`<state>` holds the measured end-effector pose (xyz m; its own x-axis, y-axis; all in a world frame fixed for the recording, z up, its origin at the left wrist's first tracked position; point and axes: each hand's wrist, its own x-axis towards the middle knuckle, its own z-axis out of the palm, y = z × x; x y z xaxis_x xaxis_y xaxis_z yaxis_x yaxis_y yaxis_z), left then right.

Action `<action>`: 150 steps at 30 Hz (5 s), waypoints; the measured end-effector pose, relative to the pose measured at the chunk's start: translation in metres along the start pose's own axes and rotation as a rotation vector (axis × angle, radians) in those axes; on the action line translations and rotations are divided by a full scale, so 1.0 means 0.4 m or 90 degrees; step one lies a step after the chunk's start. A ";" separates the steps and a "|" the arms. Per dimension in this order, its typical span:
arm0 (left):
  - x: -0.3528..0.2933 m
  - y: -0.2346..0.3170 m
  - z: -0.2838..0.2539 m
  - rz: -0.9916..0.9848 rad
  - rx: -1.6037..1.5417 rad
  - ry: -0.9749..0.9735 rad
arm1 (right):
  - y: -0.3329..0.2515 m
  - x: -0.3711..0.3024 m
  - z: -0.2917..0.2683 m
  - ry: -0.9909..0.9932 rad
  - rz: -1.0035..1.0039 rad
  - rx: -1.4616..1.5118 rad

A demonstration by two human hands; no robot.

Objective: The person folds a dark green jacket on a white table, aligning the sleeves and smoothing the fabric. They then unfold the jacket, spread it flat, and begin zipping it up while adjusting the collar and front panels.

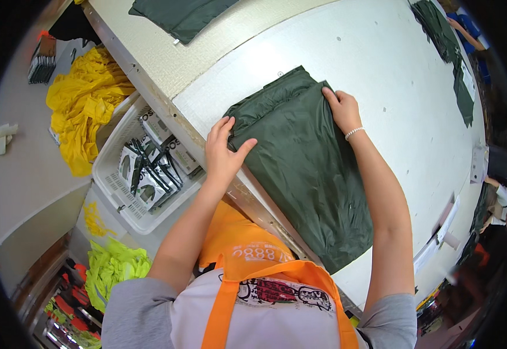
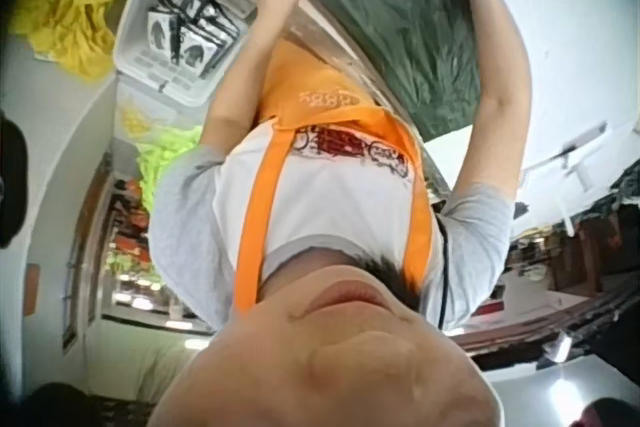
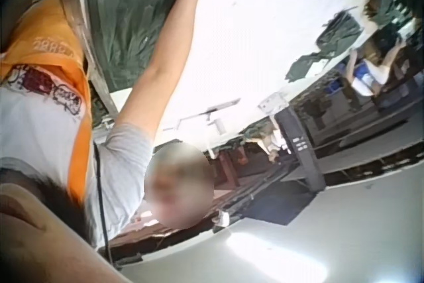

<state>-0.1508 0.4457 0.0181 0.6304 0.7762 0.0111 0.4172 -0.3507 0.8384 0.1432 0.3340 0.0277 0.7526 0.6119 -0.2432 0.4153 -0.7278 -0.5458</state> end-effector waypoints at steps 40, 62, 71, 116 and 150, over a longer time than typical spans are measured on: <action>0.218 0.048 0.188 0.520 0.456 -0.371 | 0.226 -0.790 -0.100 0.192 0.017 -0.249; -0.231 0.202 0.397 0.474 0.068 -0.601 | 0.181 -1.064 -0.140 0.318 0.067 0.516; -0.366 0.213 0.363 -0.151 -0.772 -0.770 | -0.011 -0.664 -0.255 0.102 0.118 0.253; -0.112 0.234 0.305 0.011 -0.056 -0.211 | 0.456 -0.636 -0.135 0.531 0.109 0.146; -0.290 0.335 0.317 0.648 0.366 -0.325 | 0.316 -0.835 -0.040 0.290 0.077 -0.251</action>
<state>-0.0852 0.2422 0.0601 0.9570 -0.2195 0.1898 -0.2590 -0.9410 0.2176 -0.0474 0.0329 0.0529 0.9125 0.3877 0.1301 0.4061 -0.8965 -0.1770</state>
